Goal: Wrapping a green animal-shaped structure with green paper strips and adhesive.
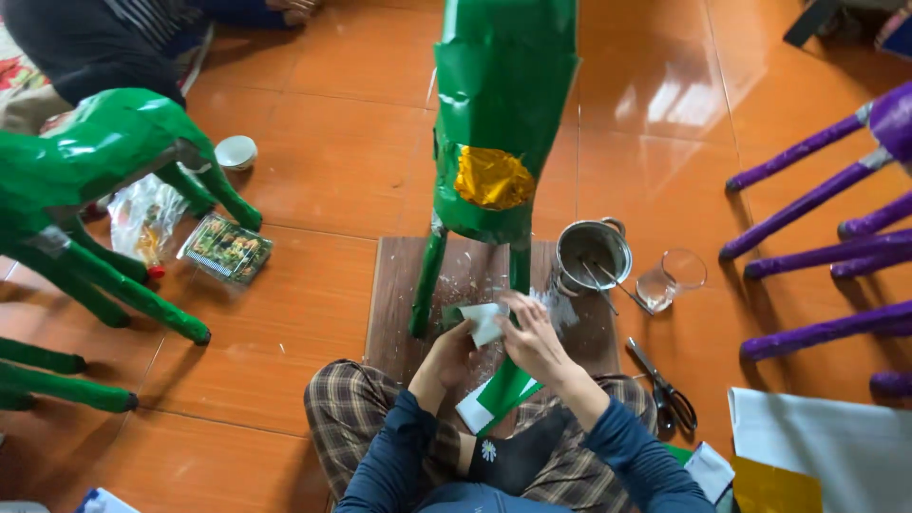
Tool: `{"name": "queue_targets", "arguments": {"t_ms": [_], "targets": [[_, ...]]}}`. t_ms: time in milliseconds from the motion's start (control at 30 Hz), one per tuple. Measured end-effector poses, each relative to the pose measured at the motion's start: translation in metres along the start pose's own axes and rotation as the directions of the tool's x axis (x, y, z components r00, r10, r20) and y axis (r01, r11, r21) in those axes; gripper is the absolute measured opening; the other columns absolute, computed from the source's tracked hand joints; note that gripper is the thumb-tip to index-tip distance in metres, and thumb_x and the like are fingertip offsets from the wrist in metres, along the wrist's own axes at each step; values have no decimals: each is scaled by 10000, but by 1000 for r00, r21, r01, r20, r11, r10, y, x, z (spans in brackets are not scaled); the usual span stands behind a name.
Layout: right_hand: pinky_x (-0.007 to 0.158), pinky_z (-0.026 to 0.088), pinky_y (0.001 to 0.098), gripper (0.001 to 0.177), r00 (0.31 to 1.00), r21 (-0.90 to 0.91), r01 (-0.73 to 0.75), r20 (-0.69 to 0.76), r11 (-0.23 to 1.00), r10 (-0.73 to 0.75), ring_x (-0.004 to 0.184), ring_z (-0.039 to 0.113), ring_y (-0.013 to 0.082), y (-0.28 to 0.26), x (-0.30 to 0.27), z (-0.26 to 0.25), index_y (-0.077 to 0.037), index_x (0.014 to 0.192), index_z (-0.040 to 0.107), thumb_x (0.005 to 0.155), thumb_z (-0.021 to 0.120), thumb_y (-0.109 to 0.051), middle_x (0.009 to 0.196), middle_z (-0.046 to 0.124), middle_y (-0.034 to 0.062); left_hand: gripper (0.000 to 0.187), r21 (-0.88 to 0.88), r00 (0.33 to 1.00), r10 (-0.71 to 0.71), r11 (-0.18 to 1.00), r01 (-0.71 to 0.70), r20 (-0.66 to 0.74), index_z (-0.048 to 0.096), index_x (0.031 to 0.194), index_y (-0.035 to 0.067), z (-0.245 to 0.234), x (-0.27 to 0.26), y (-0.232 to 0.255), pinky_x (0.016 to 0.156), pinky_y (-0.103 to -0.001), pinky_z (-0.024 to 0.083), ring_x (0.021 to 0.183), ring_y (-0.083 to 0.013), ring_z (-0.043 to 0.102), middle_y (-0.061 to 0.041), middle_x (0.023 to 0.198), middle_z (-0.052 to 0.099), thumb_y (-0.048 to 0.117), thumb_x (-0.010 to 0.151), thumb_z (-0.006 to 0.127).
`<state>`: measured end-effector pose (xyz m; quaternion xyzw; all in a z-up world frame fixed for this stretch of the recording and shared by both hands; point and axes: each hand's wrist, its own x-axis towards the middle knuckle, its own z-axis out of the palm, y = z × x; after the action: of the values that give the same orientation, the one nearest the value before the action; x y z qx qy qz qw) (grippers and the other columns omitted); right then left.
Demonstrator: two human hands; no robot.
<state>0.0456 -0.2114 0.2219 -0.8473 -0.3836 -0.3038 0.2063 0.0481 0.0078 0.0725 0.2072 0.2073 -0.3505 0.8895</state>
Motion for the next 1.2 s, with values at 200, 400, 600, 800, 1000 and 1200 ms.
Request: {"name": "queue_targets", "arguments": {"t_ms": [200, 400, 600, 800, 1000, 1200], "targets": [[1054, 479, 448, 147, 997, 101, -71, 44, 992, 66, 1326, 646, 319, -18, 69, -43, -133, 976, 766, 831, 760, -156, 1279, 693, 66, 926, 282, 910, 108, 930, -235, 401, 358, 1729, 224, 43, -44, -11, 646, -459, 703, 1085, -427, 769, -266, 1355, 667, 781, 1007, 515], [1014, 569, 474, 145, 995, 478, -92, 82, 874, 60, 1271, 707, 386, -67, 121, -125, -89, 992, 774, 871, 723, -28, 1287, 758, 123, 687, 10, 799, 428, 880, -476, 422, 509, 1599, 205, 97, -31, 12, 894, -552, 604, 1177, -410, 745, -218, 1361, 712, 550, 1015, 619], [929, 600, 479, 86, 982, 731, -65, -73, 680, 173, 1097, 780, 371, -34, 132, -188, -27, 902, 763, 927, 681, -37, 1154, 795, 223, 430, -298, 588, 745, 666, -684, 317, 690, 1442, 183, 131, -50, 69, 1191, -664, 486, 1287, -391, 717, -159, 1368, 765, 273, 1024, 744], [1028, 598, 453, 80, 872, 996, 42, 3, -81, 489, 1021, 755, 241, 44, 135, -199, -94, 1014, 666, 990, 635, -163, 1005, 722, 66, 343, -146, 334, 827, 438, -887, 451, 700, 1420, 161, 251, -123, 149, 1001, -675, 625, 1199, -418, 757, -155, 1338, 769, 80, 1086, 686], [944, 681, 559, 207, 779, 899, 84, 209, -429, 591, 1117, 801, 316, 50, 207, -183, -134, 1161, 770, 1023, 653, -235, 1196, 827, 109, 137, -9, 326, 832, 369, -929, 450, 790, 1175, 96, 365, -201, 172, 944, -564, 707, 963, -300, 843, -110, 1061, 828, 170, 1061, 770], [945, 676, 454, 332, 781, 906, 59, 220, -420, 585, 1104, 813, 254, 60, 206, -140, -127, 1220, 759, 1106, 571, -376, 1185, 835, 77, 70, 17, 360, 847, 385, -923, 391, 794, 989, 165, 370, -200, 162, 1162, -591, 574, 675, -110, 753, -9, 868, 780, 212, 1040, 787]]}}
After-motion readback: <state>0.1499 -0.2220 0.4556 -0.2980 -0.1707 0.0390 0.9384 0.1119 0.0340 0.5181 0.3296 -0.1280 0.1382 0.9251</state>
